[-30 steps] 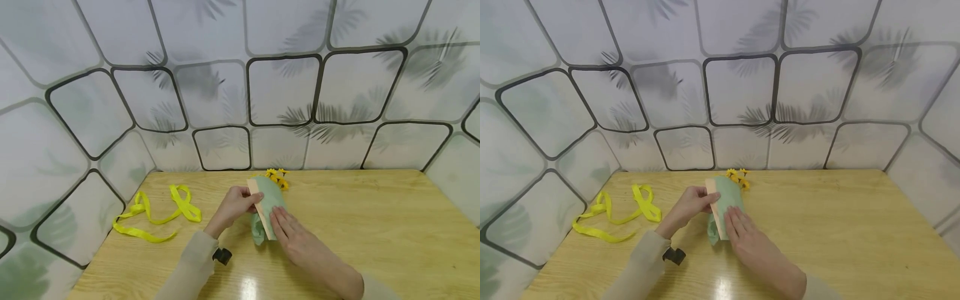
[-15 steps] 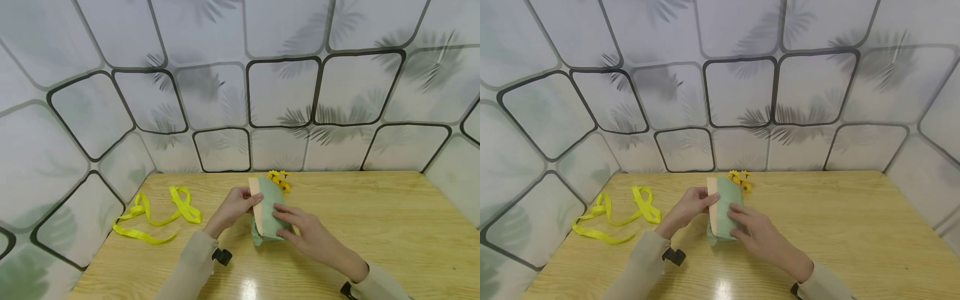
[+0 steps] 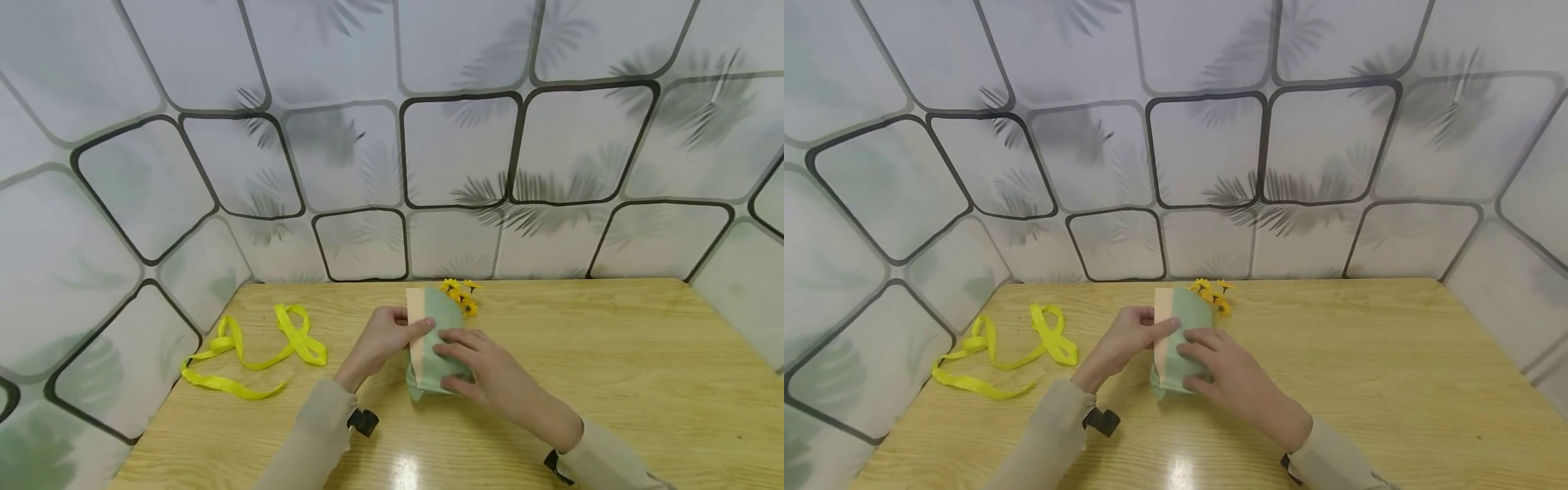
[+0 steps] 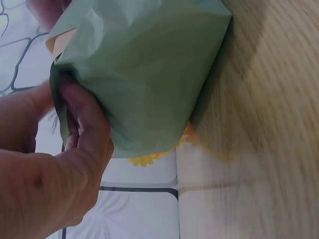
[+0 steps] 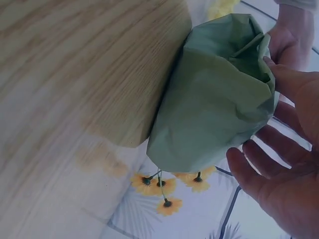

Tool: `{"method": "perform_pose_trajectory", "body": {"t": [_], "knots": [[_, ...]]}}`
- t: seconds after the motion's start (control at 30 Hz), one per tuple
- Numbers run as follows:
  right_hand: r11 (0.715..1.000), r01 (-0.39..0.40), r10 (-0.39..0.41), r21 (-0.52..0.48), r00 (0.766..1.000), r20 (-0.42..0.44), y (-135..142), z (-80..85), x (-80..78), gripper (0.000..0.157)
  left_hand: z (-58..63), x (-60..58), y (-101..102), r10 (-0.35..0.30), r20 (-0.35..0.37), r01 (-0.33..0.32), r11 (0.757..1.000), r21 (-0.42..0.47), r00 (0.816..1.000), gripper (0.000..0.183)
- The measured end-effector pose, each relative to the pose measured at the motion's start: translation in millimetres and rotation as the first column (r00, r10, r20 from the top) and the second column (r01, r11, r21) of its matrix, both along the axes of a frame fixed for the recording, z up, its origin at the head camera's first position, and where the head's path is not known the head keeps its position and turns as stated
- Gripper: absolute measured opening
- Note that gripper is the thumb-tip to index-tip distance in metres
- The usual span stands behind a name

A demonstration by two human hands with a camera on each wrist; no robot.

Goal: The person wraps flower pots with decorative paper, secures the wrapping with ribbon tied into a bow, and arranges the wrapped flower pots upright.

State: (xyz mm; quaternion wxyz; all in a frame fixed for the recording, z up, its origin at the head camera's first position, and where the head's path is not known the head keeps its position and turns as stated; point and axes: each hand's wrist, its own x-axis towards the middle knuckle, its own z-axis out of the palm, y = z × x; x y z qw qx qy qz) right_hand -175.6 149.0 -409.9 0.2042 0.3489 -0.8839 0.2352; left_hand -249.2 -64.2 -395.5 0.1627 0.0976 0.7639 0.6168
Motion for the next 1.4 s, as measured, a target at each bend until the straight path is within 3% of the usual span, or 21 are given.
{"method": "perform_pose_trajectory", "body": {"t": [0.23, 0.37, 0.47, 0.53, 0.57, 0.63, 0.67, 0.73, 0.8, 0.87, 0.93, 1.03, 1.13, 1.27, 1.4], "knots": [[0.991, -0.107, 0.108, -0.084, 0.994, 0.008, 8, -3.2, -4.8, 0.035, 2.4, 0.9, 3, 0.044, 0.049, -0.044, 0.999, 0.001, 0.998, 0.031], [0.977, -0.169, 0.172, -0.132, 0.985, 0.01, 12, -4.3, -11.1, 0.035, 2.2, 2.6, 3, 0.058, 0.068, -0.059, 0.998, 0.025, 0.996, 0.039], [0.971, -0.199, 0.199, -0.136, 0.98, -0.013, 12, -5.2, -14.8, 0.036, 1.5, 6.8, 1, 0.113, 0.004, -0.112, 0.992, -0.066, 0.994, 0.055], [0.971, -0.203, 0.2, -0.128, 0.979, -0.036, 11, -5.3, -16.1, 0.035, 1.9, 11.3, -2, 0.159, -0.113, -0.176, 0.972, -0.154, 0.981, 0.063], [0.972, -0.2, 0.197, -0.122, 0.98, -0.039, 10, -4.9, -16.2, 0.034, 2.2, 13.9, -4, 0.172, -0.202, -0.211, 0.959, -0.192, 0.964, 0.065], [0.973, -0.201, 0.197, -0.114, 0.979, -0.042, 8, -4.4, -16.4, 0.034, 4.0, 19.5, -9, 0.122, -0.404, -0.24, 0.936, -0.257, 0.907, 0.056], [0.973, -0.2, 0.197, -0.113, 0.98, -0.039, 8, -4.2, -16.3, 0.033, 4.6, 21.9, -12, 0.061, -0.488, -0.217, 0.937, -0.272, 0.871, 0.048], [0.974, -0.196, 0.194, -0.112, 0.981, -0.03, 8, -3.5, -15.9, 0.032, 6.0, 26.9, -18, -0.107, -0.615, -0.118, 0.942, -0.314, 0.781, 0.032], [0.974, -0.195, 0.193, -0.112, 0.981, -0.03, 9, -3.1, -16.1, 0.033, 6.4, 31.5, -23, -0.289, -0.654, 0.025, 0.924, -0.382, 0.699, 0.02], [0.974, -0.195, 0.196, -0.118, 0.981, -0.008, 11, -2.4, -16.5, 0.034, 5.6, 34.8, -25, -0.404, -0.642, 0.132, 0.894, -0.429, 0.652, 0.02], [0.971, -0.203, 0.211, -0.127, 0.976, 0.052, 14, -0.7, -17.4, 0.035, 4.1, 36.5, -26, -0.454, -0.649, 0.154, 0.872, -0.465, 0.61, 0.024], [0.965, -0.227, 0.248, -0.131, 0.951, 0.185, 22, 2.2, -19.7, 0.042, 1.3, 36.5, -26, -0.458, -0.673, 0.121, 0.866, -0.485, 0.58, 0.026], [0.959, -0.25, 0.279, -0.133, 0.916, 0.288, 30, 4.1, -21.2, 0.047, -1.8, 36.5, -26, -0.448, -0.682, 0.104, 0.87, -0.483, 0.578, 0.026], [0.95, -0.263, 0.303, -0.169, 0.907, 0.293, 31, 0.5, -22.4, 0.039, -6.5, 36.6, -23, -0.419, -0.685, 0.116, 0.889, -0.443, 0.595, 0.022], [0.95, -0.248, 0.285, -0.189, 0.935, 0.209, 23, -5.4, -21.9, 0.032, -11.1, 36.5, -21, -0.398, -0.695, 0.106, 0.899, -0.424, 0.599, 0.016]]}}
